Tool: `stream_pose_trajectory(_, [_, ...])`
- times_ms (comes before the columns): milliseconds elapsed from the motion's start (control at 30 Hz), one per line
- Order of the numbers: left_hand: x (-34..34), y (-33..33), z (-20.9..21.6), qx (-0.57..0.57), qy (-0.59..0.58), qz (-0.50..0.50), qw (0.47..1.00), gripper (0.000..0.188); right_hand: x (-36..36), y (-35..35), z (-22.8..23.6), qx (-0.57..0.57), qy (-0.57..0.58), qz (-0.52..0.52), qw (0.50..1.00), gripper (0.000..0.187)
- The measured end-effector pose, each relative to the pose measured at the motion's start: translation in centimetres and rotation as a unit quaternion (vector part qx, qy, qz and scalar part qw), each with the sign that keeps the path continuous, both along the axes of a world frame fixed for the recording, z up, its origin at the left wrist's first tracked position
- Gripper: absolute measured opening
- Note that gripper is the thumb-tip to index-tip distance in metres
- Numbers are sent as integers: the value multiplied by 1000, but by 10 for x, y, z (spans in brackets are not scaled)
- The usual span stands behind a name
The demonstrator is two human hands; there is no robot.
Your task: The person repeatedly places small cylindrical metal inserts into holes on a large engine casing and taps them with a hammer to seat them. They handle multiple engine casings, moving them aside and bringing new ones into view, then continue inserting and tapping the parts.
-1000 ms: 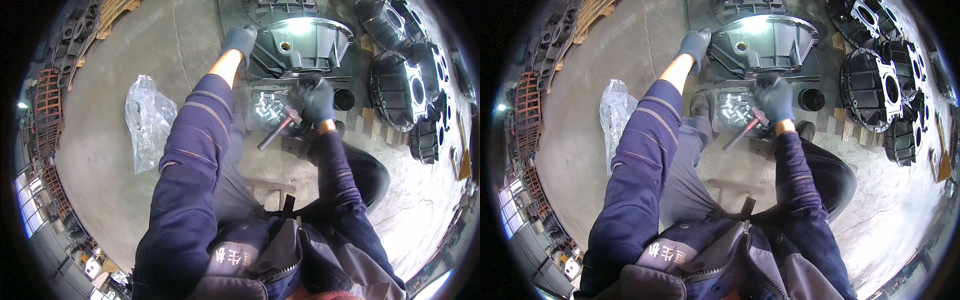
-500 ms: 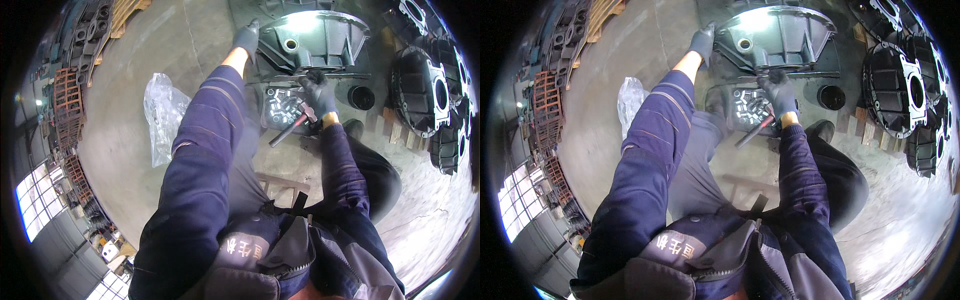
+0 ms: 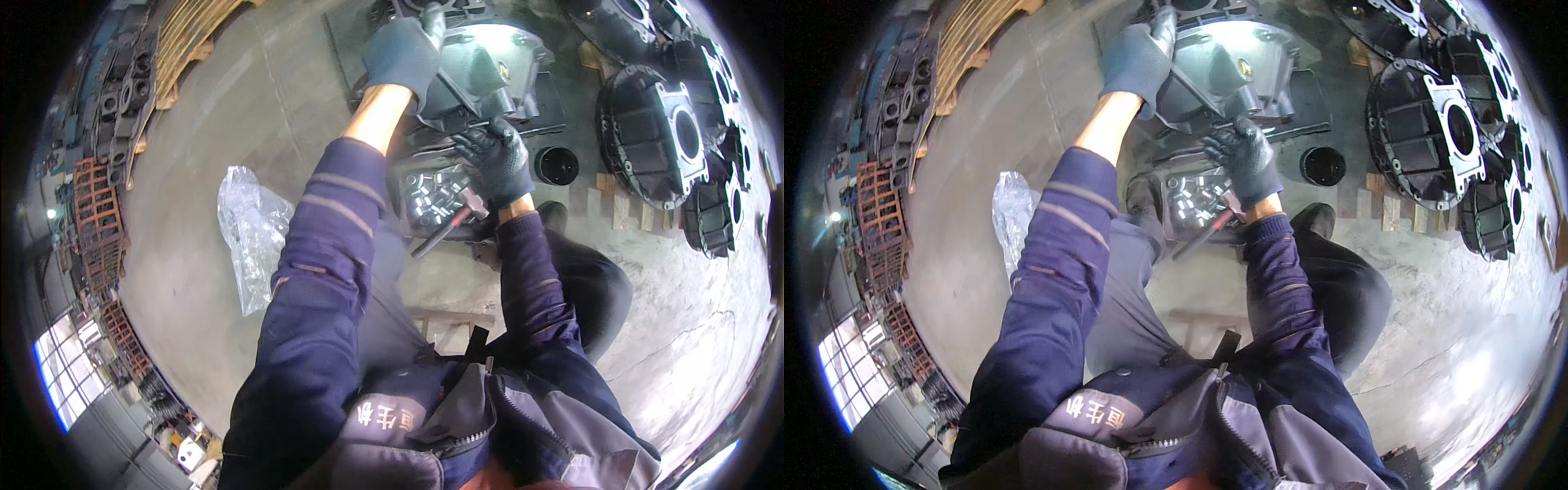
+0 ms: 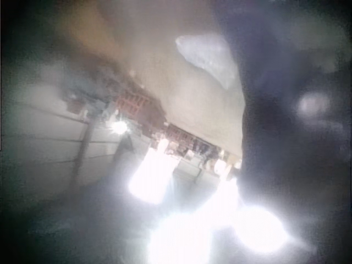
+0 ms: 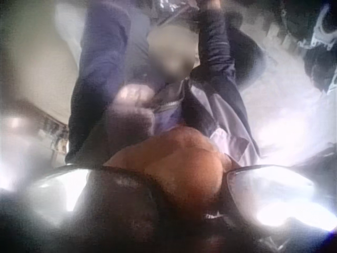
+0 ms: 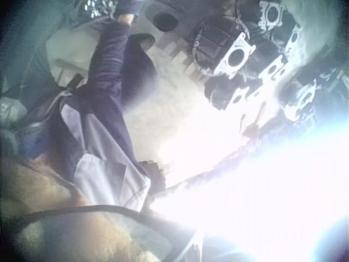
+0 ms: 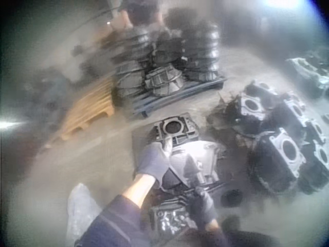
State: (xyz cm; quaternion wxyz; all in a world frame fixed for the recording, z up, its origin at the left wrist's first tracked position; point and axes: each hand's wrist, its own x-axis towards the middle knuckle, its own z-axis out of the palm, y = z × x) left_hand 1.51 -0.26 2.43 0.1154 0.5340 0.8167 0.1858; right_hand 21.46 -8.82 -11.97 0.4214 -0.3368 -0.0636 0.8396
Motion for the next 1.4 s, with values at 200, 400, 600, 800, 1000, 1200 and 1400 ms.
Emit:
stream_pose_trajectory(200, [-56,-23,-46,-33,-8,72,997,84,-2,-1,-15,2,9,13,1000,75])
stream_pose_trajectory(400, [-89,-35,-156,80,-266,73,958,73,-3,-9,-30,-53,-27,-28,998,74])
stream_pose_trajectory(600, [-16,3,-45,50,-46,-20,997,81,-10,3,10,-80,30,-63,994,71])
stream_pose_trajectory(800, [-2,6,-15,120,-59,-118,984,63,-1,12,23,-89,46,-65,993,72])
stream_pose_trajectory(1000, [-40,-14,-49,-34,-59,-9,998,80,10,7,10,-95,79,-71,990,69])
stream_pose_trajectory(1200, [-16,10,-39,2,77,-94,993,62,3,16,19,-106,70,-85,988,61])
stream_pose_trajectory(1400, [-46,-23,-45,-11,-17,76,997,62,-3,10,17,-45,8,18,999,65])
